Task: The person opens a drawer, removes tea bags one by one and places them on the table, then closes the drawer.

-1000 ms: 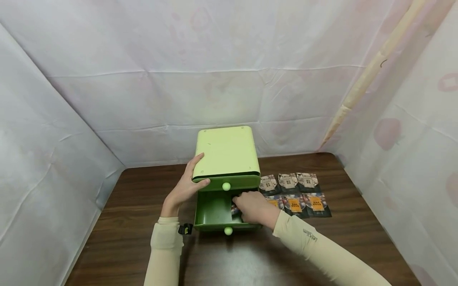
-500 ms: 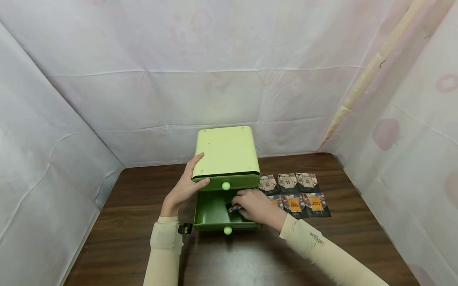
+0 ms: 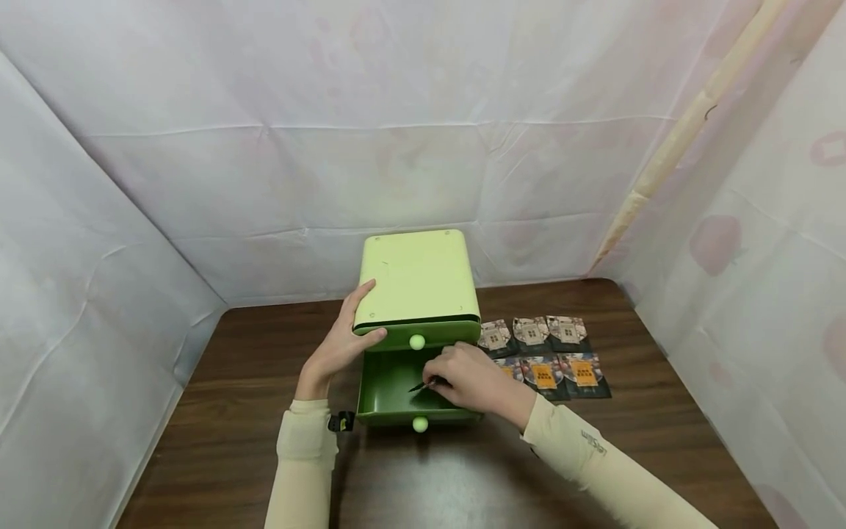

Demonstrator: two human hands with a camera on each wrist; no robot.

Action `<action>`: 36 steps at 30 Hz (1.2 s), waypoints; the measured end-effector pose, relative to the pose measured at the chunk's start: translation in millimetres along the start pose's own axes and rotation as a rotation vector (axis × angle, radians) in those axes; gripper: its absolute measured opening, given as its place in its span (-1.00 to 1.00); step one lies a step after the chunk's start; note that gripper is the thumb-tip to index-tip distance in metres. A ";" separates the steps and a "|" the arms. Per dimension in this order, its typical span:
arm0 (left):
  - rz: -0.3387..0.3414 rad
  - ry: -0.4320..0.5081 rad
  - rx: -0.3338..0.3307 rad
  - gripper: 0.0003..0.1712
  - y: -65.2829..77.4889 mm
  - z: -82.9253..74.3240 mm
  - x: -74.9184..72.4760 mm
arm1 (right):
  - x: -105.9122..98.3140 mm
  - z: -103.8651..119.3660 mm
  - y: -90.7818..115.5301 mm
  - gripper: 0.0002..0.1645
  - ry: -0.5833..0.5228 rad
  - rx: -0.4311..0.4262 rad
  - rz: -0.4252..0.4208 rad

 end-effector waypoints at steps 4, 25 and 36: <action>-0.001 0.001 -0.001 -0.04 -0.7 -1.0 -0.3 | -13.7 8.4 -0.2 -0.85 0.015 -0.036 -0.055; -0.006 -0.008 -0.003 -0.04 -0.2 -3.5 0.0 | -37.9 17.1 15.5 -0.71 0.099 -0.067 -0.195; -0.001 -0.006 -0.002 -0.04 -0.5 -2.6 0.8 | -27.1 13.3 22.8 -0.54 0.133 -0.056 -0.151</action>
Point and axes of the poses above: each hand's wrist, its own y-axis away from the middle knuckle, its own x-axis out of the palm, z = x × y, the point moved 7 cm from there along -y, towards the middle knuckle, and after that the axes turned 8 degrees about y, right-handed, at the moved point
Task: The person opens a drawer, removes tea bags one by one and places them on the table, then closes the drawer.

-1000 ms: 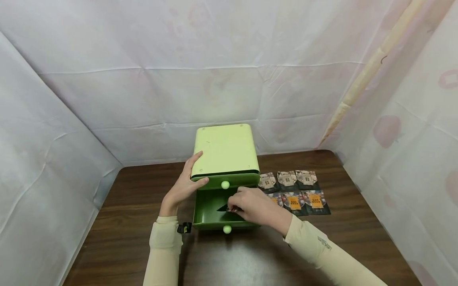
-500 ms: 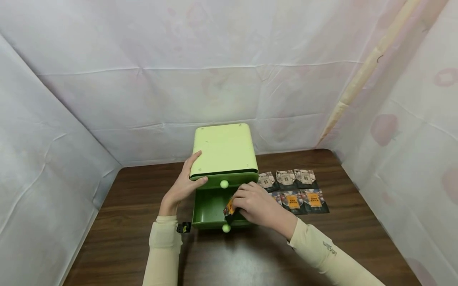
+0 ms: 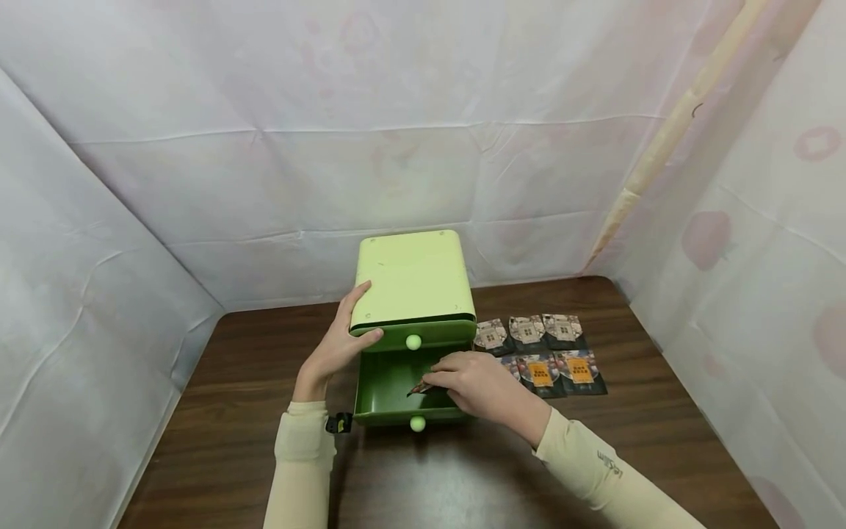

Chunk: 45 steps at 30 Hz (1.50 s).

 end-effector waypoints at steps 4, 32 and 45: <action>-0.002 0.001 0.000 -0.04 -0.6 -0.4 0.4 | -1.2 -3.4 4.0 -0.58 -0.013 -0.001 -0.034; 0.003 0.012 -0.009 -0.03 -0.8 8.8 -1.8 | -10.8 -32.4 46.9 -0.38 -0.109 0.225 -0.104; 0.008 -0.002 0.008 -0.03 -0.7 1.8 -1.6 | -29.0 -51.0 77.3 -0.31 -0.050 0.256 -0.152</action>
Point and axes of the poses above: each hand's wrist, its own y-axis away from the middle knuckle, its own x-axis out of the palm, z = x × y, the point moved 7 cm from there along -y, towards the middle knuckle, and after that the axes turned 8 degrees about y, right-handed, at the moved point
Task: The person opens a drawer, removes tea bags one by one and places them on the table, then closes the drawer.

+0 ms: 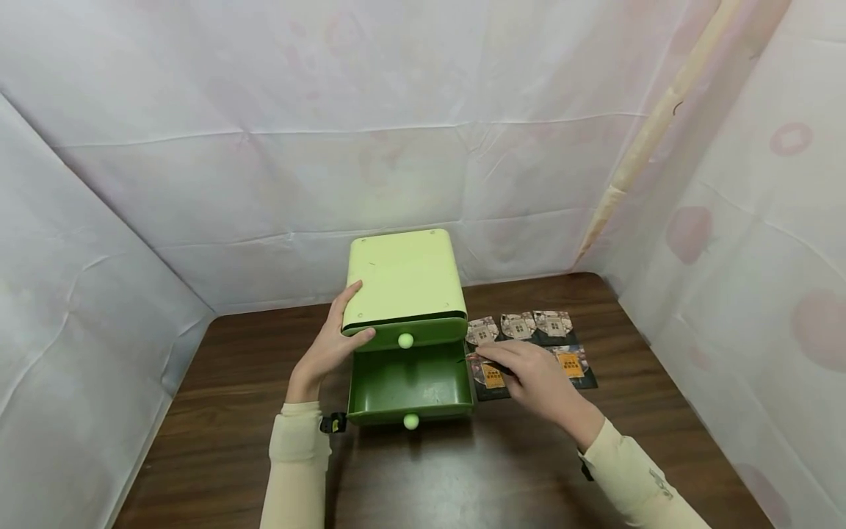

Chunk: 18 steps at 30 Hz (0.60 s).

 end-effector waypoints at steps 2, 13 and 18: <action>-0.003 0.003 -0.005 -0.03 0.0 0.1 0.0 | -2.9 -7.6 5.4 -0.34 0.006 0.023 -0.009; -0.006 0.002 0.001 -0.04 0.4 -1.3 -0.2 | -10.6 -49.7 52.8 -0.35 0.122 0.173 0.014; 0.000 -0.002 -0.005 -0.03 -0.1 0.3 1.7 | -14.4 -71.0 77.1 -0.38 0.201 0.223 0.032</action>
Point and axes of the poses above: each hand's wrist, its own y-axis away from the middle knuckle, its own x-axis out of the palm, z = x × y, the point moved 7 cm from there along -y, towards the middle knuckle, and after that the axes turned 8 degrees about y, right-handed, at the moved point
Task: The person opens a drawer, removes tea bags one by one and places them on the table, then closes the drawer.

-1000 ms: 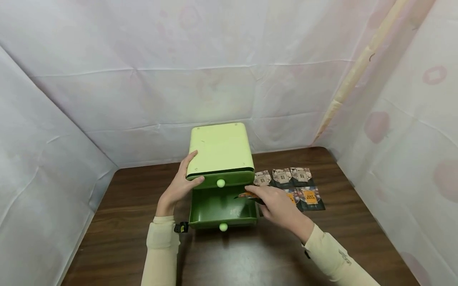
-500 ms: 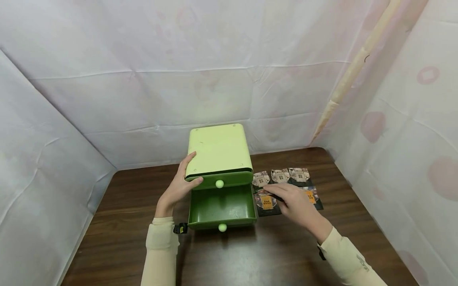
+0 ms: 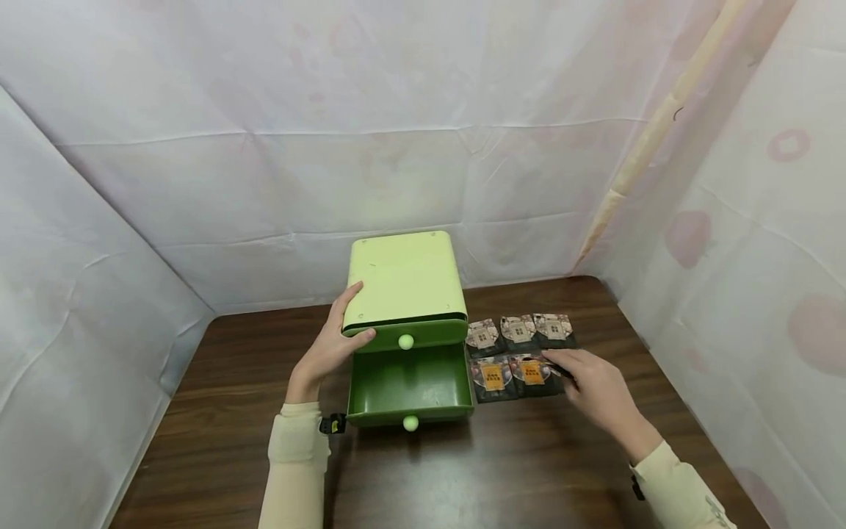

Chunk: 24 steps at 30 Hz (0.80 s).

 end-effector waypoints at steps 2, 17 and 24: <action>-0.002 0.000 0.000 -0.03 -0.8 -0.2 -0.3 | 0.6 -10.2 5.3 -0.40 0.034 0.015 0.008; -0.003 0.019 -0.006 -0.04 0.1 1.1 -0.6 | 9.0 -72.1 27.3 -0.49 0.140 0.222 0.097; 0.007 -0.001 0.003 -0.03 0.8 0.0 0.8 | 20.4 -104.8 36.4 -0.45 0.174 0.269 0.112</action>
Point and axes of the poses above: each hand's wrist, its own y-axis away from the middle knuckle, its own x-axis out of the palm, z = x × y, the point moved 7 cm from there along -y, towards the middle knuckle, and after that the axes turned 8 degrees about y, right-handed, at the moved point
